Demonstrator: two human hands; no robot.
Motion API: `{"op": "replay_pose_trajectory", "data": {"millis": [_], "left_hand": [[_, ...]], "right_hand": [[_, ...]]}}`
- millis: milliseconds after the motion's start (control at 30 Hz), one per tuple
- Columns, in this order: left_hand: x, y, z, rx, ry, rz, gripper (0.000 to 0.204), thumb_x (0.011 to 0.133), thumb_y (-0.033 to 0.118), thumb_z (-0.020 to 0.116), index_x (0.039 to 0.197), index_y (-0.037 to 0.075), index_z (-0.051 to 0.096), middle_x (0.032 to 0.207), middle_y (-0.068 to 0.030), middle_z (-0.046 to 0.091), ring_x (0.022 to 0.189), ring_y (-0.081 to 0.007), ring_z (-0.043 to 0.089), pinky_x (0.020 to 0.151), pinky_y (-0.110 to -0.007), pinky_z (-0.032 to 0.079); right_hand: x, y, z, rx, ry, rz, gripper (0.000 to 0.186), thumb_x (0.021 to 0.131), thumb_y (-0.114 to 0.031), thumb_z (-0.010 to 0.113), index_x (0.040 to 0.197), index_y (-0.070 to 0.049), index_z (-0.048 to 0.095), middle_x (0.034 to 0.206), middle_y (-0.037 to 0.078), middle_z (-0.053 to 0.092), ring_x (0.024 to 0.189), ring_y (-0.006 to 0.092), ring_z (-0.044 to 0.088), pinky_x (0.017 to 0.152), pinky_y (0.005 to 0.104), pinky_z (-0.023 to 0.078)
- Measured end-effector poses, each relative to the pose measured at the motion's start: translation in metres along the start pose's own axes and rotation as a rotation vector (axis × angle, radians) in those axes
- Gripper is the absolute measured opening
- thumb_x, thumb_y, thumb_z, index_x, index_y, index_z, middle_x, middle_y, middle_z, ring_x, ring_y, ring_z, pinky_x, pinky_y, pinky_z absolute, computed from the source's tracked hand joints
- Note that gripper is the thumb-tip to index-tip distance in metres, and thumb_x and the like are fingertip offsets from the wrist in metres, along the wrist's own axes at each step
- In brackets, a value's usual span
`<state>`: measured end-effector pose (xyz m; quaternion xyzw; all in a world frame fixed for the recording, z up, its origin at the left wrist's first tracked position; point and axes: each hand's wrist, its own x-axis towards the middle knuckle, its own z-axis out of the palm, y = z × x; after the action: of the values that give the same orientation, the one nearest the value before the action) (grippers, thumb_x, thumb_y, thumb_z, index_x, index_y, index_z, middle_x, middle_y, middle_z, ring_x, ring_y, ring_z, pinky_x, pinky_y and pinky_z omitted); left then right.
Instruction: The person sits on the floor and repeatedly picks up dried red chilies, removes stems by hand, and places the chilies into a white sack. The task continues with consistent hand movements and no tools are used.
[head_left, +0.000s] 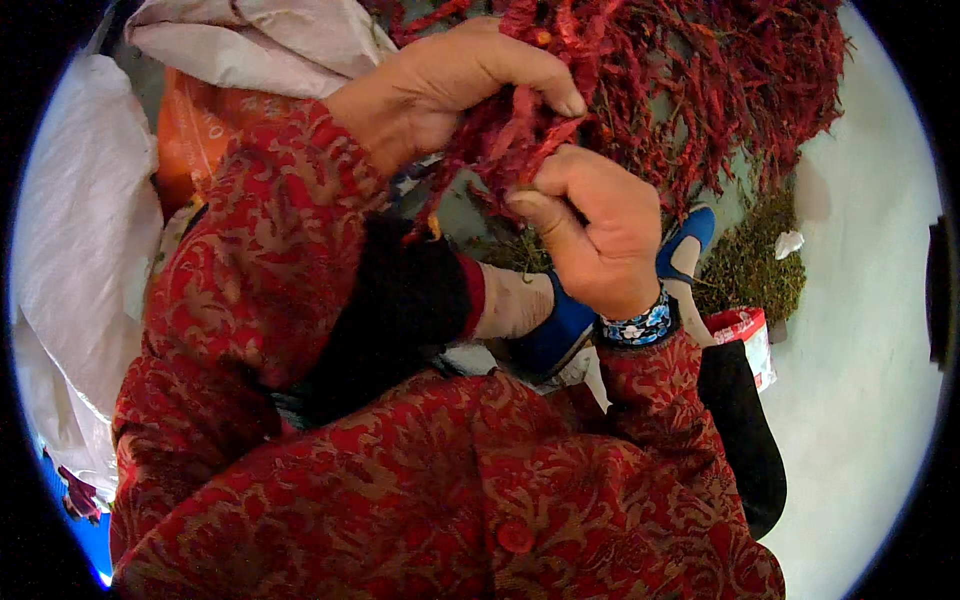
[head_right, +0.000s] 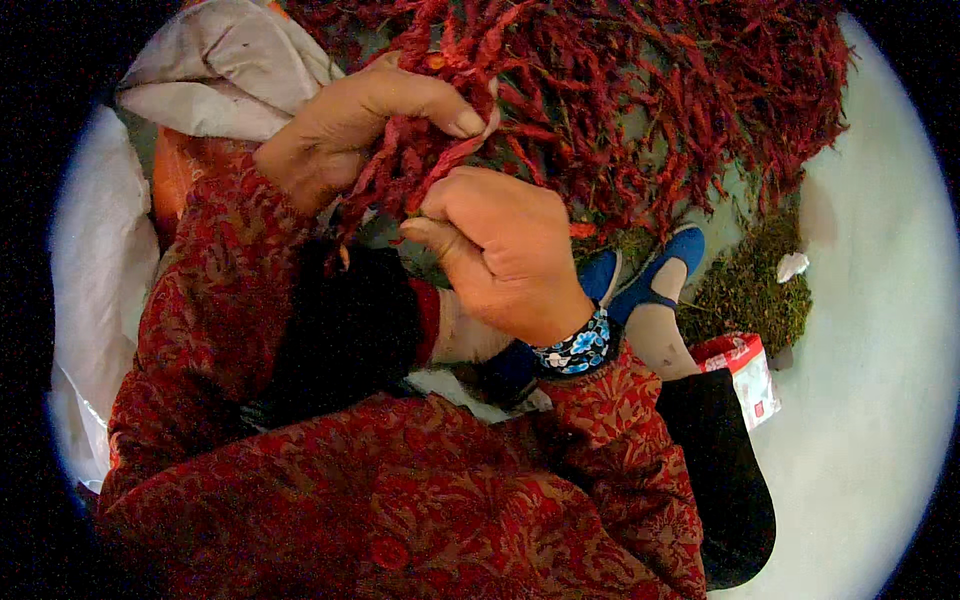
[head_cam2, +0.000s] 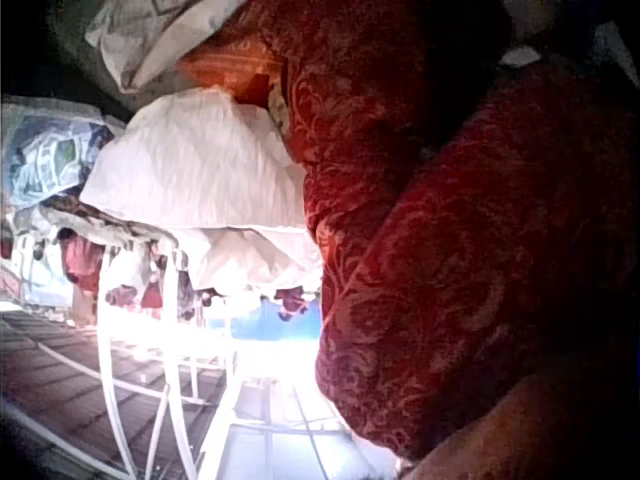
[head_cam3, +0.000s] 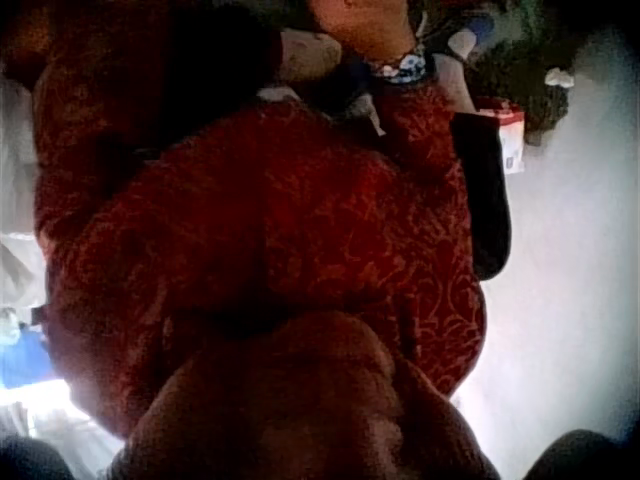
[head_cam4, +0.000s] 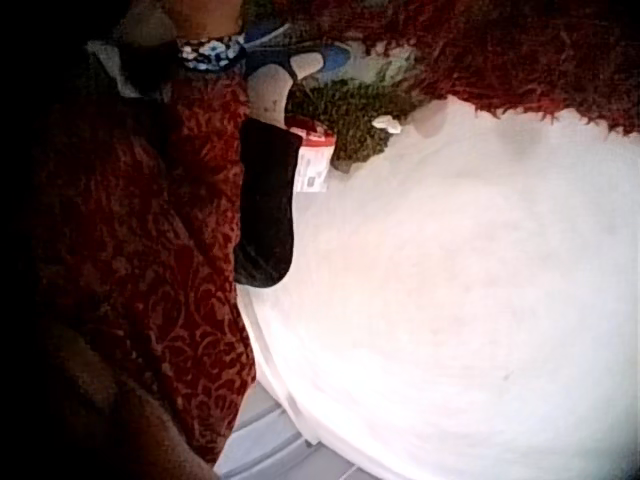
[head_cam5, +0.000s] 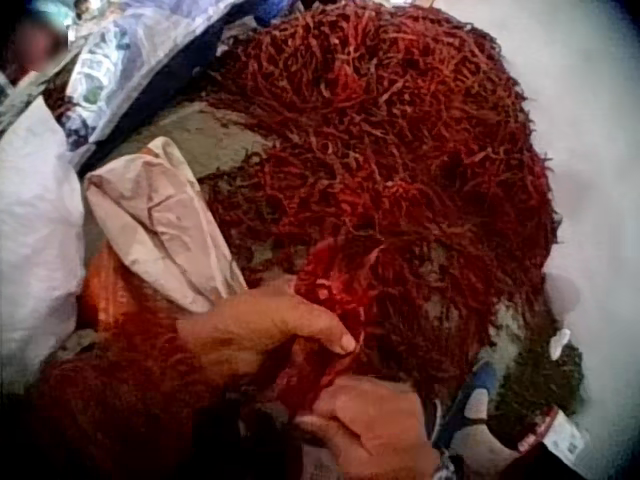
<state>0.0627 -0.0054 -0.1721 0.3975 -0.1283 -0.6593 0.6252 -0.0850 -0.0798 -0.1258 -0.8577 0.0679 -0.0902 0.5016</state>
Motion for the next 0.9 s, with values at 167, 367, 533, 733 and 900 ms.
{"op": "replay_pose_trajectory", "data": {"millis": [167, 367, 533, 733, 900], "left_hand": [[0.001, -0.007, 0.002, 0.085, -0.04, -0.046, 0.028, 0.064, 0.005, 0.064, 0.092, 0.004, 0.06, 0.081, -0.0025, 0.062, 0.072, -0.0126, 0.057, 0.069, -0.026, 0.046], [0.017, 0.002, -0.013, -0.083, 0.234, -0.031, 0.018, 0.067, 0.006, 0.067, 0.084, 0.003, 0.063, 0.074, -0.005, 0.063, 0.062, -0.0153, 0.06, 0.061, -0.029, 0.049], [0.012, 0.012, -0.01, 0.03, 0.282, 0.07, 0.021, 0.069, 0.01, 0.069, 0.088, 0.004, 0.064, 0.079, -0.0028, 0.065, 0.069, -0.0132, 0.061, 0.064, -0.026, 0.05], [0.014, -0.001, 0.0, 0.163, 0.357, 0.441, 0.024, 0.07, 0.004, 0.068, 0.092, 0.004, 0.061, 0.081, -0.001, 0.063, 0.07, -0.0104, 0.059, 0.065, -0.024, 0.048], [0.023, -0.017, -0.015, 0.863, 0.4, 0.593, 0.027, 0.067, 0.004, 0.069, 0.092, 0.001, 0.058, 0.081, -0.0013, 0.062, 0.074, -0.0056, 0.055, 0.067, -0.022, 0.047]], "right_hand": [[-0.011, 0.0, -0.004, -0.078, -0.076, -0.02, 0.012, 0.074, -0.011, 0.065, 0.071, -0.004, 0.055, 0.063, 0.009, 0.052, 0.057, 0.026, 0.053, 0.051, 0.0318, 0.041], [-0.009, 0.023, -0.016, 0.126, 0.136, 0.431, 0.014, 0.082, -0.016, 0.056, 0.078, -0.003, 0.057, 0.062, 0.006, 0.052, 0.054, 0.0183, 0.051, 0.051, 0.029, 0.041], [-0.001, 0.036, -0.014, 0.394, 0.188, 0.692, 0.019, 0.087, -0.019, 0.053, 0.081, -0.002, 0.057, 0.064, -0.001, 0.05, 0.054, 0.0074, 0.046, 0.05, 0.0223, 0.038], [0.007, 0.059, 0.001, 0.292, 0.256, 0.647, 0.019, 0.083, -0.017, 0.054, 0.078, 0.001, 0.058, 0.061, 0.003, 0.053, 0.057, 0.0104, 0.049, 0.052, 0.0275, 0.04], [0.032, 0.1, 0.033, 0.134, 0.306, 0.568, 0.019, 0.08, -0.017, 0.056, 0.079, 0.001, 0.06, 0.07, 0.014, 0.059, 0.062, 0.0245, 0.056, 0.058, 0.0349, 0.043]]}}
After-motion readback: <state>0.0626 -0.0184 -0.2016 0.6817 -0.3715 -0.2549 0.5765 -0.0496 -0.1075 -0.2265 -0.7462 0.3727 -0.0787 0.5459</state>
